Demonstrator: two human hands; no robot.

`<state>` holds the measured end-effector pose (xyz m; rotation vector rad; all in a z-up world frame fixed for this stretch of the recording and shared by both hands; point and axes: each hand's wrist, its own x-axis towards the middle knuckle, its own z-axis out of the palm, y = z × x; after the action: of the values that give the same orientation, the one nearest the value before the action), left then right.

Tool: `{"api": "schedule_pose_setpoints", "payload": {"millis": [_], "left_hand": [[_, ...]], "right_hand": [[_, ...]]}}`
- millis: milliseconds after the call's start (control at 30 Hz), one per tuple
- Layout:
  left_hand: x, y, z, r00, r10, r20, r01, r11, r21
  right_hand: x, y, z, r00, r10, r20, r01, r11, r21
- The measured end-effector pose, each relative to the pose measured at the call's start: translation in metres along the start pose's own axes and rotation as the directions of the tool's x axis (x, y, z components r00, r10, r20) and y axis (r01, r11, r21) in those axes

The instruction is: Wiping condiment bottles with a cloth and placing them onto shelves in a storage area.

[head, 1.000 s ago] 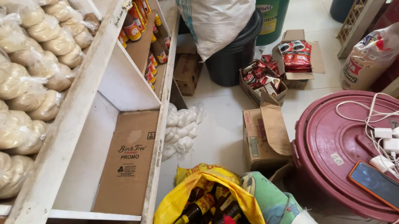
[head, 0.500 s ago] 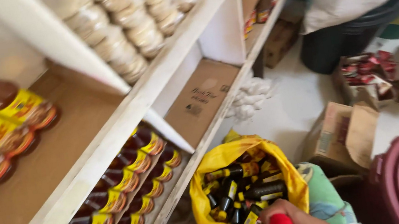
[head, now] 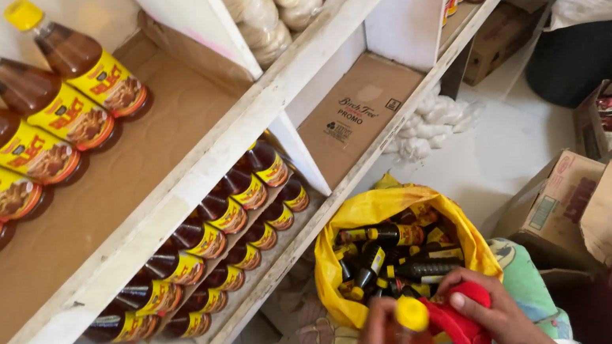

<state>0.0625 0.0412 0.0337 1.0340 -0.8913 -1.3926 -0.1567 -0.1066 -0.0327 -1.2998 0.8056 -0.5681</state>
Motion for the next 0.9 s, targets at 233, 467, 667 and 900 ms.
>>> {"api": "schedule_pose_setpoints", "payload": {"millis": [233, 467, 667, 900], "left_hand": [[0.059, 0.066, -0.005, 0.879, 0.297, -0.374, -0.400, 0.886, -0.236], [0.082, 0.222, -0.005, 0.795, 0.525, -0.305, -0.559, 0.828, -0.032], [0.121, 0.318, -0.025, 0.632, 0.698, -0.336, -0.631, 0.715, 0.300], [0.191, 0.370, -0.083, 0.574, 0.817, -0.044, -0.465, 0.370, 0.805]], "right_hand": [[-0.007, 0.054, 0.008, 0.984, 0.169, -0.058, -0.127, 0.890, 0.437], [0.021, 0.114, 0.009, 0.835, 0.544, -0.082, -0.274, 0.540, 0.796], [0.046, 0.123, 0.000, 0.832, 0.528, -0.171, -0.167, 0.531, 0.830], [0.063, 0.204, -0.016, 0.844, 0.508, -0.171, -0.188, 0.578, 0.794]]}}
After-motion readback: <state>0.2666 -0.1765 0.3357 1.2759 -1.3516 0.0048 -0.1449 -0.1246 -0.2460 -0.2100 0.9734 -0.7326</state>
